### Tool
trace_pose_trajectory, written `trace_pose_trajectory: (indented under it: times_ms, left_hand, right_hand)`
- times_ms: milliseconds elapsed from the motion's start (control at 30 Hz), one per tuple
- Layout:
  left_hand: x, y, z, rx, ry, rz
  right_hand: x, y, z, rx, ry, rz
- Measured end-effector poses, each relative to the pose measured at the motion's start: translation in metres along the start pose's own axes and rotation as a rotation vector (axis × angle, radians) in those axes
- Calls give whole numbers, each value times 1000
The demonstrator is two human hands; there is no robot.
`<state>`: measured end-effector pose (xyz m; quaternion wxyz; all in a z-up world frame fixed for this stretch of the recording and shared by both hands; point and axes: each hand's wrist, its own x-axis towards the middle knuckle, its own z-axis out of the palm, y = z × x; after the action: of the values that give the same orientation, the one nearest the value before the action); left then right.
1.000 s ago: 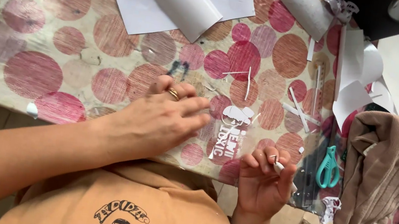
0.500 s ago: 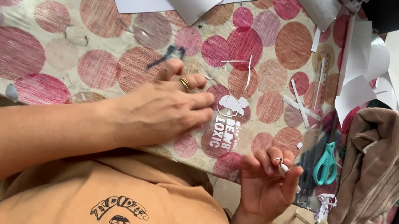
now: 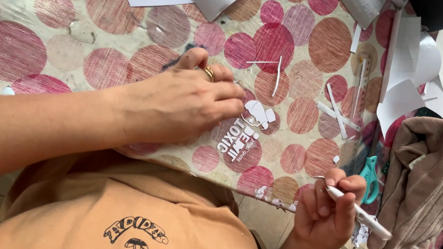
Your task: Weeding excess vinyl from a cut sticker design using a specialized tool
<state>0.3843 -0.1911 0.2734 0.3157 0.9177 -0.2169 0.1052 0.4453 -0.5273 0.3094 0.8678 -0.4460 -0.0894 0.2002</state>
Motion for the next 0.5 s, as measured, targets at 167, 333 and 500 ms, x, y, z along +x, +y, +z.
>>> trace_pose_trajectory:
  times_ms: [167, 333, 500]
  left_hand:
    - [17, 3, -21, 20, -127, -30]
    - [32, 10, -18, 43, -202, -47]
    - [45, -1, -8, 20, -165, 33]
  right_hand:
    - [23, -6, -4, -193, -170, -110]
    - [53, -7, 22, -694, -257, -164]
    - [82, 8, 14, -1051, -401, -303]
